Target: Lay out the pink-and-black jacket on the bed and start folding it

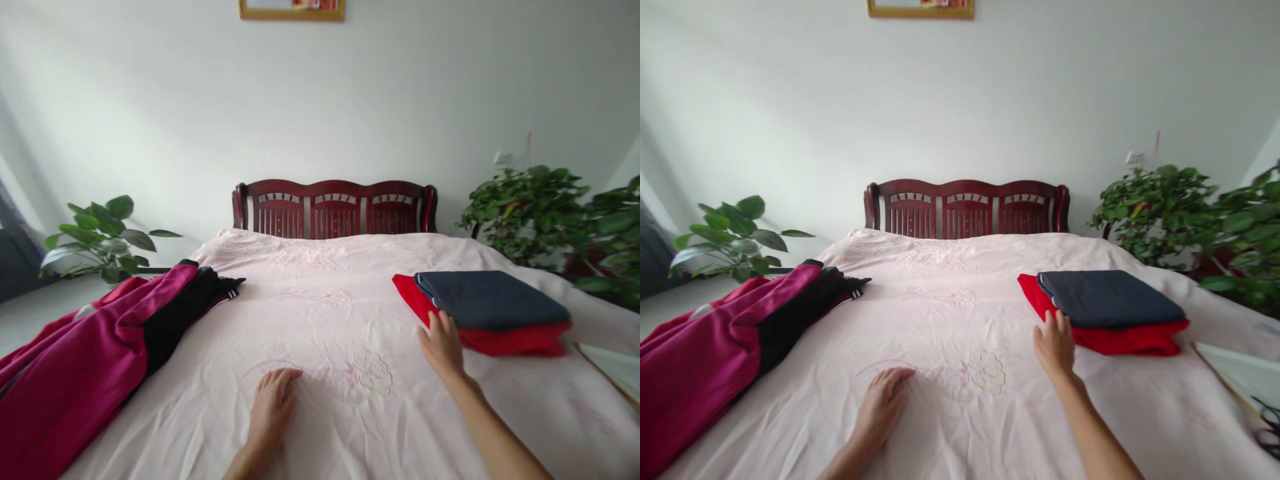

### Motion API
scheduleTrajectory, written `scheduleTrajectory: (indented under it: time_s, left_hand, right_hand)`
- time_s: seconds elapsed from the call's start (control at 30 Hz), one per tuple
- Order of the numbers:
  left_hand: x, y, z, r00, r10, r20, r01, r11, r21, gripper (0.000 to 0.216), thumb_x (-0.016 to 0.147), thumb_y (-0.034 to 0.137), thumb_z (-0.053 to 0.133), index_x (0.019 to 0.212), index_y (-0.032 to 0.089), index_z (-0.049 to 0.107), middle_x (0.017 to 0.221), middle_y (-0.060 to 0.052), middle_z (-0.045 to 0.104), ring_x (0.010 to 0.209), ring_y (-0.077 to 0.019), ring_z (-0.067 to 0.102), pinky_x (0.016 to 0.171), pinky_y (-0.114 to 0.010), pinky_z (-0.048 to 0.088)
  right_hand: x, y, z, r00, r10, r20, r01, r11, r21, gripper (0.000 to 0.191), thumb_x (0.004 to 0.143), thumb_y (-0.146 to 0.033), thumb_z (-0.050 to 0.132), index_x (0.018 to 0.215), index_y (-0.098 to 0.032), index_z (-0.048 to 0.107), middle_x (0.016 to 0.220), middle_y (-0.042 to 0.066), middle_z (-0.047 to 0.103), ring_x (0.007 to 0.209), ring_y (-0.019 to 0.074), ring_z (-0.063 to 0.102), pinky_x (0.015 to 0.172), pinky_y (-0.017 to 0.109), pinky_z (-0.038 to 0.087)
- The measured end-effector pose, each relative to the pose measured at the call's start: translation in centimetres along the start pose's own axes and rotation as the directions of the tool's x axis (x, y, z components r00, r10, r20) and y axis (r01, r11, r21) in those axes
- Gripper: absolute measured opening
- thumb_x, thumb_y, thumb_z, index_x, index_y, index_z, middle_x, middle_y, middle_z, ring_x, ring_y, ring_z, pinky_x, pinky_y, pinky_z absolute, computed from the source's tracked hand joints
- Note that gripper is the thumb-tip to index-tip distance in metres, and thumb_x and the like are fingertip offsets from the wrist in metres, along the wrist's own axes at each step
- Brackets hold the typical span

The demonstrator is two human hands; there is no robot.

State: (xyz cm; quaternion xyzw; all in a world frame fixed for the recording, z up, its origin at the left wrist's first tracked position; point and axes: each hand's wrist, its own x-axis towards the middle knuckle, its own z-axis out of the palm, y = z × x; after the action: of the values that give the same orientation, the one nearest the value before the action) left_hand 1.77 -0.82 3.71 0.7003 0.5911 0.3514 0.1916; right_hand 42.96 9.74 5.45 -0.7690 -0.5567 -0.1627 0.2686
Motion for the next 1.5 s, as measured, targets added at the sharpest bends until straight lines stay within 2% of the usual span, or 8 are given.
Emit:
scheduleTrajectory:
  time_s: [0.17,0.33,0.53,0.8,0.93,1.03,1.33,1.5]
  left_hand:
    - [0.0,0.1,-0.2,1.000,0.009,0.013,-0.009,1.000,0.016,0.042,0.076,0.015,0.046,0.109,0.021,0.071,0.113,-0.007,0.072,0.111,-0.0246,0.059,0.101,-0.039,0.040]
    - [-0.1,0.3,-0.4,0.999,0.022,0.045,-0.023,0.999,0.030,0.046,0.073,0.011,0.047,0.111,0.019,0.071,0.116,-0.007,0.071,0.113,-0.0232,0.059,0.102,-0.036,0.039]
    - [0.3,-0.2,-1.4,0.999,0.009,0.052,-0.014,0.994,0.105,0.055,0.071,0.006,0.046,0.121,0.019,0.066,0.122,-0.007,0.069,0.115,-0.0183,0.060,0.102,-0.028,0.041]
    - [-0.5,-6.9,-12.4,0.957,-0.177,-0.229,0.255,0.891,0.376,0.051,0.084,0.017,0.046,0.133,0.013,0.054,0.140,-0.020,0.053,0.134,-0.0338,0.041,0.111,-0.054,0.024]
    - [-2.5,-11.4,-17.8,0.876,-0.202,-0.437,0.468,0.571,0.674,0.055,0.087,0.027,0.048,0.140,0.015,0.045,0.149,-0.019,0.042,0.140,-0.0349,0.030,0.108,-0.051,0.027]
    - [-3.5,-13.7,-20.4,0.849,-0.269,-0.455,0.528,0.476,0.703,0.058,0.088,0.032,0.044,0.143,0.011,0.042,0.139,-0.021,0.049,0.127,-0.0377,0.043,0.097,-0.047,0.037]
    - [-2.2,-13.5,-24.8,0.814,-0.393,-0.427,0.574,0.657,0.488,0.047,0.095,0.040,0.028,0.108,0.019,0.067,0.112,-0.018,0.065,0.097,-0.0358,0.062,0.074,-0.043,0.045]
    - [1.3,-9.9,-23.8,0.776,-0.415,-0.474,0.585,0.755,0.296,0.051,0.093,0.052,0.029,0.103,0.018,0.066,0.092,-0.016,0.069,0.083,-0.0322,0.065,0.068,-0.037,0.044]
  right_hand:
    - [-7.1,-7.1,3.3,0.958,-0.153,0.243,0.120,0.982,0.145,0.043,0.087,-0.036,0.042,0.123,-0.021,0.062,0.128,0.013,0.063,0.124,0.0283,0.054,0.104,0.042,0.042]
    - [-12.1,-12.0,1.9,0.912,-0.343,0.225,0.317,0.937,0.146,0.043,0.091,-0.036,0.043,0.129,-0.023,0.061,0.142,0.011,0.054,0.134,0.0302,0.044,0.111,0.048,0.034]
    - [-12.9,-13.0,-0.3,0.897,-0.404,0.180,0.387,0.913,0.127,0.041,0.094,-0.034,0.042,0.129,-0.025,0.061,0.140,0.012,0.056,0.131,0.0285,0.049,0.108,0.046,0.037]
    - [-12.3,-12.8,0.1,0.897,-0.399,0.190,0.377,0.915,0.143,0.038,0.093,-0.035,0.044,0.124,-0.028,0.064,0.137,0.008,0.058,0.127,0.0259,0.052,0.104,0.042,0.041]
    - [-12.3,-13.1,-0.1,0.899,-0.395,0.189,0.378,0.918,0.118,0.039,0.093,-0.034,0.043,0.124,-0.025,0.064,0.136,0.010,0.059,0.126,0.0270,0.053,0.102,0.042,0.041]
    - [-12.2,-13.2,-0.2,0.899,-0.394,0.192,0.377,0.918,0.120,0.040,0.093,-0.034,0.042,0.124,-0.024,0.064,0.136,0.010,0.059,0.126,0.0274,0.053,0.103,0.042,0.040]
    - [-12.2,-13.1,0.1,0.899,-0.392,0.194,0.373,0.919,0.127,0.040,0.093,-0.035,0.044,0.125,-0.023,0.065,0.136,0.010,0.059,0.126,0.0277,0.052,0.103,0.042,0.040]
    - [-12.2,-13.3,-0.1,0.900,-0.392,0.190,0.376,0.920,0.112,0.040,0.093,-0.033,0.043,0.125,-0.022,0.064,0.136,0.010,0.060,0.125,0.0271,0.053,0.103,0.042,0.040]
